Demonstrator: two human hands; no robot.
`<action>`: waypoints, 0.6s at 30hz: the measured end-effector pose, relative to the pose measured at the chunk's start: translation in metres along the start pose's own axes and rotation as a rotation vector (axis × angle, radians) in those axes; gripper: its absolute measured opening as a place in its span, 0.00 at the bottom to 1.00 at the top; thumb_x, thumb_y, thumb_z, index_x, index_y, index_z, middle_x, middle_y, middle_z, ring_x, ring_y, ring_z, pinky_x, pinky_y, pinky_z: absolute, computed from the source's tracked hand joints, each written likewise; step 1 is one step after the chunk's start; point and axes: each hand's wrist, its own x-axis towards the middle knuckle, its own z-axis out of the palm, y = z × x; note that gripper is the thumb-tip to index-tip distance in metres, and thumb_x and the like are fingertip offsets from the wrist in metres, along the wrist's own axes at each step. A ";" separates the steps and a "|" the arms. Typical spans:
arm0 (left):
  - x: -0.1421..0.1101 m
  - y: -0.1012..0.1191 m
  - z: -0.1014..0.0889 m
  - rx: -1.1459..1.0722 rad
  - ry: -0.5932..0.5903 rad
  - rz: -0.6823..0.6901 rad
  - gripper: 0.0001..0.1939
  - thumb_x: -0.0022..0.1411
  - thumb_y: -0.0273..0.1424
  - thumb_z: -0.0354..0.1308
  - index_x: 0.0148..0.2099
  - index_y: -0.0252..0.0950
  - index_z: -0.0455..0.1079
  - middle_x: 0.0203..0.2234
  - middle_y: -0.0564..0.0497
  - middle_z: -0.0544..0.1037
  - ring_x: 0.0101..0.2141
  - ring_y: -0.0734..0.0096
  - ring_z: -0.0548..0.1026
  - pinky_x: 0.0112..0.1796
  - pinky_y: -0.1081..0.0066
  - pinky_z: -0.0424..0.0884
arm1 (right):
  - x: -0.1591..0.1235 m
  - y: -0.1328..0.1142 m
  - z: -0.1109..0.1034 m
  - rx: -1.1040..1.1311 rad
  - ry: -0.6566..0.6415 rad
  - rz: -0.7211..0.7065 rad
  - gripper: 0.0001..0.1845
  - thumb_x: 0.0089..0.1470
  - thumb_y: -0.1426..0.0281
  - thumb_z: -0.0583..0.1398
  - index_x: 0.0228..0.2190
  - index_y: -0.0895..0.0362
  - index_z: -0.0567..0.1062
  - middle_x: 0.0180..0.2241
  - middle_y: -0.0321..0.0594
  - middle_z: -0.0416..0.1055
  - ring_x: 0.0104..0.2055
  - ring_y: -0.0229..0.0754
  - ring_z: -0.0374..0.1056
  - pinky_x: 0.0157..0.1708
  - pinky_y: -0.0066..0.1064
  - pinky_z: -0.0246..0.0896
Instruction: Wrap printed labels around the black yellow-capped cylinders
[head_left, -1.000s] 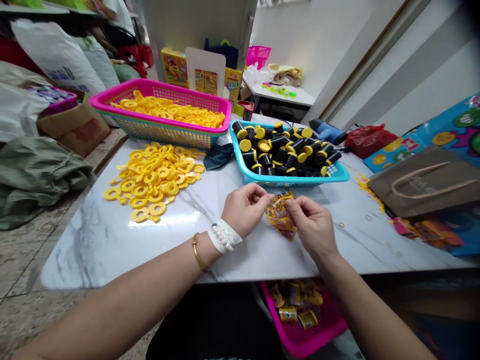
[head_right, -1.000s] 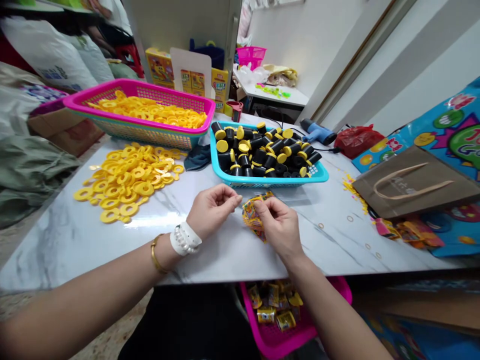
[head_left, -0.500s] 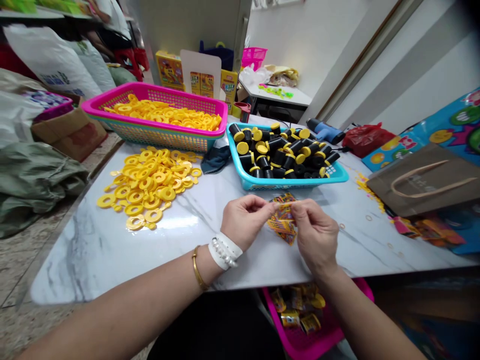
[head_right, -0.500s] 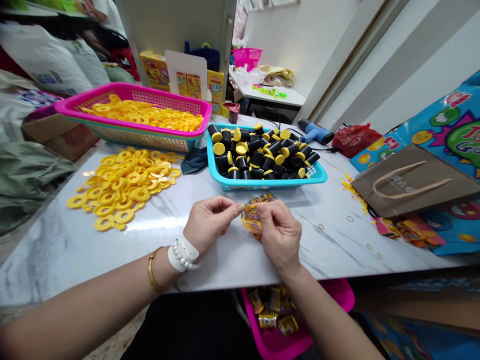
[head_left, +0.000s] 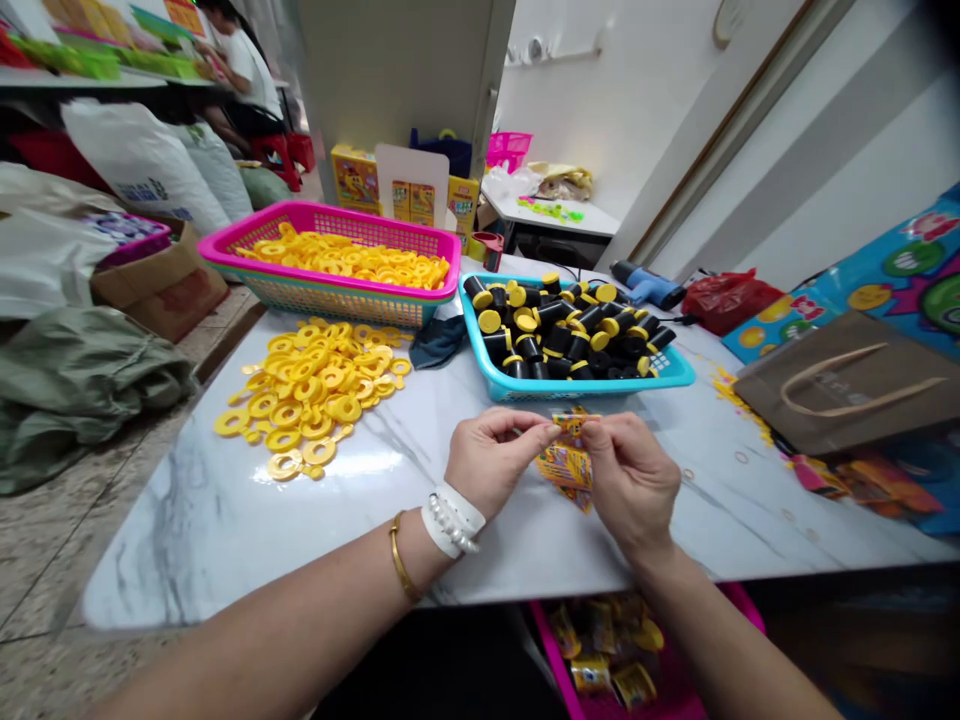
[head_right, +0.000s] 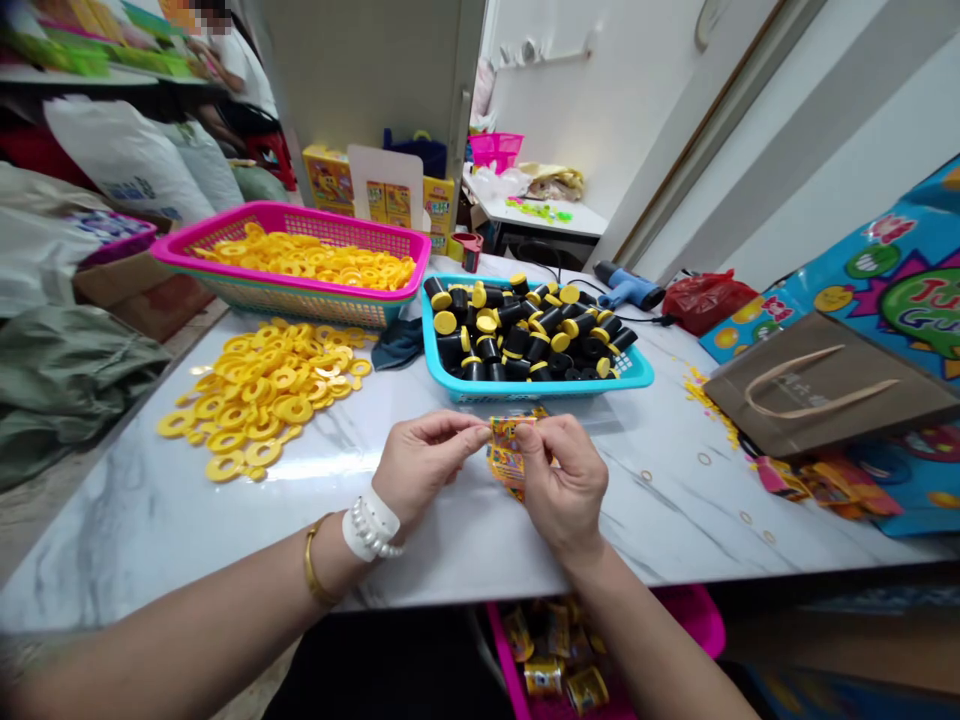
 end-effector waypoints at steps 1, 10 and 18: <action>0.000 0.000 -0.001 0.009 -0.003 0.003 0.14 0.51 0.40 0.70 0.31 0.33 0.81 0.20 0.51 0.74 0.20 0.79 0.63 0.21 0.75 0.59 | 0.001 0.001 0.000 -0.011 -0.002 -0.006 0.10 0.62 0.71 0.62 0.27 0.54 0.77 0.28 0.35 0.70 0.31 0.39 0.67 0.33 0.31 0.62; 0.003 0.003 -0.003 -0.043 0.002 -0.145 0.16 0.47 0.39 0.72 0.32 0.30 0.82 0.24 0.46 0.79 0.19 0.81 0.61 0.19 0.76 0.54 | -0.001 -0.008 0.009 -0.032 -0.127 -0.071 0.12 0.63 0.71 0.60 0.27 0.54 0.78 0.30 0.38 0.69 0.33 0.39 0.68 0.33 0.31 0.63; 0.026 0.024 -0.024 -0.249 0.135 -0.121 0.22 0.42 0.43 0.74 0.30 0.30 0.76 0.16 0.55 0.71 0.13 0.86 0.57 0.14 0.79 0.44 | 0.068 -0.003 0.036 -0.116 -0.282 -0.008 0.19 0.65 0.63 0.55 0.24 0.55 0.75 0.24 0.37 0.70 0.27 0.38 0.66 0.30 0.30 0.61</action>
